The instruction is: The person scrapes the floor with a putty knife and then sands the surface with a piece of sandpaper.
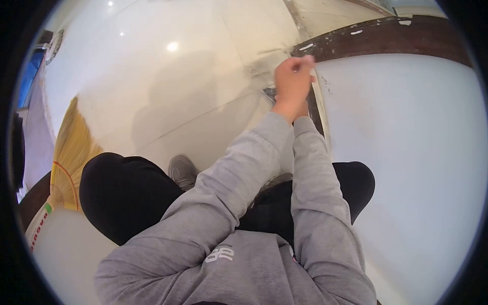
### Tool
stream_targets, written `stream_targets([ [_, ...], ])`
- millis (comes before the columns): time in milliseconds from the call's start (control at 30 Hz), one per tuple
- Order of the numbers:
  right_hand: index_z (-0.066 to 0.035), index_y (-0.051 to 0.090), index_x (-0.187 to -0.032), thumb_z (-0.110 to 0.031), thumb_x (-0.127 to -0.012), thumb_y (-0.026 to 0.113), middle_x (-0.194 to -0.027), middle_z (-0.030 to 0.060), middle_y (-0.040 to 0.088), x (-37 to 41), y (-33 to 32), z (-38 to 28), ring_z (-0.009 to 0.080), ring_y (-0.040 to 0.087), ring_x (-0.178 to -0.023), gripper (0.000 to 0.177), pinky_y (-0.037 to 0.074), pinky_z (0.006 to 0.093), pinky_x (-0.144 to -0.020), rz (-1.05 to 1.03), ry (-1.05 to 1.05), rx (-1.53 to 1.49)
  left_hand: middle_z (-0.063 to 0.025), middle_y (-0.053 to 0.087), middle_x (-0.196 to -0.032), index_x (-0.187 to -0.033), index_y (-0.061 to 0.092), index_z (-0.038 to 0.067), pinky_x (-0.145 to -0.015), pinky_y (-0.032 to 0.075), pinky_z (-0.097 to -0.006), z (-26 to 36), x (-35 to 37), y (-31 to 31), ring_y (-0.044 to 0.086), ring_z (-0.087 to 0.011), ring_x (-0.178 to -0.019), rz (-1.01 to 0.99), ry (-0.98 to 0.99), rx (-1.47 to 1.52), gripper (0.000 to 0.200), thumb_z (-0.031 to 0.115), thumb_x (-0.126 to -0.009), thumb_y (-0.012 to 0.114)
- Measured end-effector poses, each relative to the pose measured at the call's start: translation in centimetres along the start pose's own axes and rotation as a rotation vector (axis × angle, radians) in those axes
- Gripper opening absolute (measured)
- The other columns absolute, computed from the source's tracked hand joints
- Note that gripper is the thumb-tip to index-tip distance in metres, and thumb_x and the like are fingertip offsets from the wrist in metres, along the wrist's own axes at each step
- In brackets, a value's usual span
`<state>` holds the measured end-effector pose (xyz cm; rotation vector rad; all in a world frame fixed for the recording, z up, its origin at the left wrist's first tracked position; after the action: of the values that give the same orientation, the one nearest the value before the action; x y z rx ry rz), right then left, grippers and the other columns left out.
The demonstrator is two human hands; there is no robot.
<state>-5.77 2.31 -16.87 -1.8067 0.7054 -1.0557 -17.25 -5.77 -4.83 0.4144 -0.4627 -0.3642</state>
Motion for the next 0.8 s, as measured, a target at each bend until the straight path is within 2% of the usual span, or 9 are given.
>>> stream_targets([
  [100, 0.001, 0.058, -0.121, -0.032, -0.093, 0.069, -0.097, 0.0167, 0.069, -0.5, 1.2, 3.0, 0.0269, 0.066, -0.078, 0.045, 0.054, 0.0398, -0.063, -0.164, 0.171, -0.458, -0.0105, 0.069, -0.083, -0.081, 0.063, 0.000, -0.060, 0.052, -0.0316, -5.5, 0.8, -4.4, 0.070, -0.0210, -0.060, 0.451, 0.272, -0.415, 0.031, 0.027, -0.094, 0.066],
  [167, 0.004, 0.054, -0.109, -0.023, -0.096, 0.066, -0.081, 0.0122, 0.064, 1.6, 0.3, 0.4, 0.0173, 0.059, -0.056, 0.032, 0.047, 0.0320, -0.045, -0.289, 0.301, -0.793, -0.0089, 0.064, -0.081, -0.089, 0.058, 0.005, -0.067, 0.051, -0.0383, -8.6, 1.8, -7.6, 0.064, -0.0254, -0.067, 0.545, 0.012, -0.517, 0.027, 0.030, -0.093, 0.066],
  [200, 0.004, 0.054, -0.109, -0.023, -0.096, 0.066, -0.081, 0.0122, 0.064, 1.8, 0.4, 0.0, 0.0173, 0.059, -0.056, 0.032, 0.047, 0.0320, -0.045, -0.291, 0.309, -0.802, -0.0089, 0.064, -0.081, -0.089, 0.058, 0.005, -0.067, 0.051, -0.0383, -8.4, 2.2, -8.5, 0.064, -0.0254, -0.067, 0.540, 0.011, -0.528, 0.027, 0.030, -0.093, 0.066],
  [267, 0.000, 0.050, -0.109, -0.022, -0.098, 0.064, -0.077, 0.0095, 0.062, 2.4, 1.4, -0.7, 0.0162, 0.057, -0.054, 0.028, 0.046, 0.0334, -0.044, -0.486, 0.341, -0.910, -0.0096, 0.063, -0.084, -0.098, 0.054, 0.005, -0.059, 0.052, -0.0357, -9.3, 2.9, -9.9, 0.061, -0.0233, -0.053, 0.477, -0.404, -0.389, 0.031, 0.033, -0.092, 0.066],
  [300, 0.000, 0.049, -0.111, -0.020, -0.099, 0.061, -0.077, 0.0092, 0.062, 3.1, 1.3, -1.5, 0.0164, 0.057, -0.054, 0.027, 0.045, 0.0334, -0.043, -0.476, 0.342, -0.890, -0.0078, 0.062, -0.078, -0.104, 0.052, 0.005, -0.048, 0.051, -0.0350, -11.3, 2.6, -10.4, 0.057, -0.0210, -0.043, 0.437, -0.426, -0.350, 0.037, 0.037, -0.092, 0.067],
  [433, -0.001, 0.051, -0.105, -0.019, -0.099, 0.060, -0.074, 0.0084, 0.061, 5.9, 3.6, -1.1, 0.0166, 0.056, -0.051, 0.021, 0.046, 0.0344, -0.042, -0.531, 0.398, -1.019, -0.0086, 0.063, -0.072, -0.108, 0.054, 0.002, -0.041, 0.047, -0.0362, -11.6, 3.3, -11.2, 0.057, -0.0199, -0.043, 0.338, -0.595, -0.335, 0.040, 0.036, -0.092, 0.067],
  [533, -0.001, 0.053, -0.102, -0.018, -0.099, 0.058, -0.071, 0.0087, 0.060, 7.2, 4.8, -0.1, 0.0173, 0.056, -0.050, 0.018, 0.046, 0.0345, -0.042, -0.549, 0.547, -1.057, -0.0097, 0.063, -0.066, -0.102, 0.059, -0.002, -0.036, 0.043, -0.0356, -14.3, 4.2, -12.5, 0.055, -0.0187, -0.043, 0.321, -0.693, -0.195, 0.040, 0.036, -0.091, 0.068],
  [633, 0.003, 0.056, -0.103, -0.023, -0.098, 0.060, -0.070, 0.0103, 0.060, 7.2, 6.9, -0.3, 0.0202, 0.057, -0.051, 0.027, 0.046, 0.0364, -0.043, -0.487, 0.588, -1.080, -0.0089, 0.058, -0.055, -0.065, 0.061, 0.000, -0.037, 0.039, -0.0353, -14.7, 5.4, -13.5, 0.052, -0.0176, -0.040, 0.341, -0.679, -0.321, 0.044, 0.034, -0.091, 0.070],
  [800, 0.005, 0.061, -0.076, -0.033, -0.098, 0.059, -0.068, 0.0140, 0.063, 5.0, 9.9, 0.7, 0.0235, 0.058, -0.052, 0.044, 0.042, 0.0411, -0.043, -0.346, 0.548, -0.930, -0.0074, 0.054, -0.053, -0.063, 0.059, 0.003, -0.035, 0.034, -0.0364, -14.3, 4.1, -12.4, 0.047, -0.0180, -0.039, 0.301, -0.691, -0.304, 0.041, 0.031, -0.093, 0.066],
])
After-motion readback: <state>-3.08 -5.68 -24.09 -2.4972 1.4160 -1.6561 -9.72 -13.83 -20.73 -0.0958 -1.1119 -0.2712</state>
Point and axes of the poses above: each hand's wrist, its own x-axis away from the middle knuckle, its own y-axis out of the palm, z = x × y, the point moved 4 cm from there along -x, towards the middle knuckle
